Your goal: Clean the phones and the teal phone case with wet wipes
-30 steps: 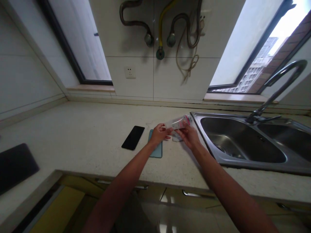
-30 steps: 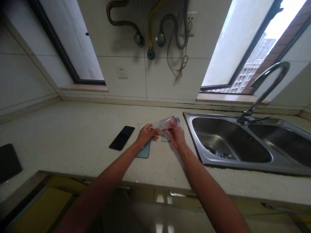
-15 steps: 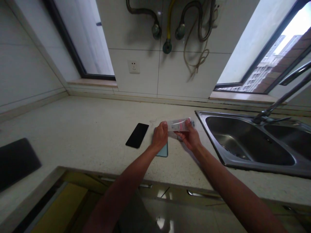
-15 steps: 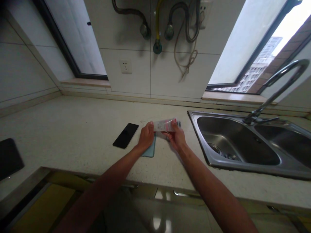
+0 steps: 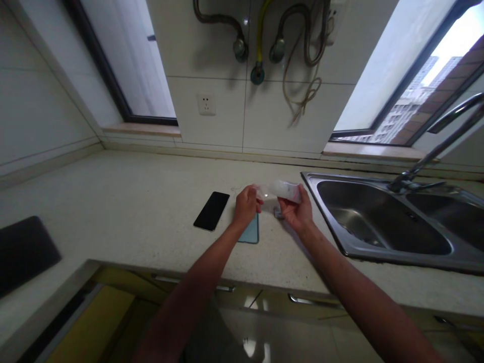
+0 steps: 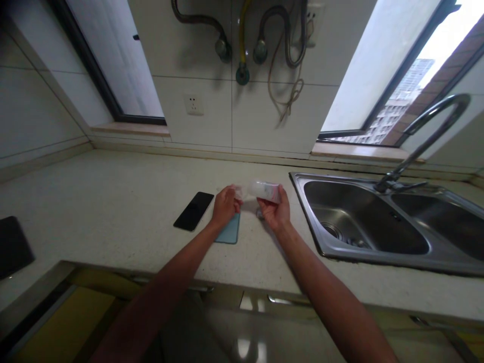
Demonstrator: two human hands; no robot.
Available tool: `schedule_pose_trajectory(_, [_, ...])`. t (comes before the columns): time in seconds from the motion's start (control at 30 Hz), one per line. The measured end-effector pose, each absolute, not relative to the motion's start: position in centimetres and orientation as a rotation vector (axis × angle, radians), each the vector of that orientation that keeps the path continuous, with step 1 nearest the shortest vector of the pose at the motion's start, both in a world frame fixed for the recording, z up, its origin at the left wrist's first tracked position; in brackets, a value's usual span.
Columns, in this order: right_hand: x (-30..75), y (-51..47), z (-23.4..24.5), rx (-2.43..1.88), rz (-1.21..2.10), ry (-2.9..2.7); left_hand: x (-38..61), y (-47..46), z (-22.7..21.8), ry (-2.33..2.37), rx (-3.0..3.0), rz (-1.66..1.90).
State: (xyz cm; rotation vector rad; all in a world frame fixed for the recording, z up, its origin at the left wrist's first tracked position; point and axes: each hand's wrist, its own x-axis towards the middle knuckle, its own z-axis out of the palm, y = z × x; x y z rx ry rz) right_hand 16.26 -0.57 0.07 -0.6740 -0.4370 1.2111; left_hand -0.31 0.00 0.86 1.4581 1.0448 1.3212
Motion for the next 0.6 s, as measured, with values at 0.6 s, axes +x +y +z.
schedule_pose_trajectory(0.6, [19.7,-0.5,2.3,-0.440,1.150,-0.017,3.5,-1.4,2.7,1.571,2.597,0.424])
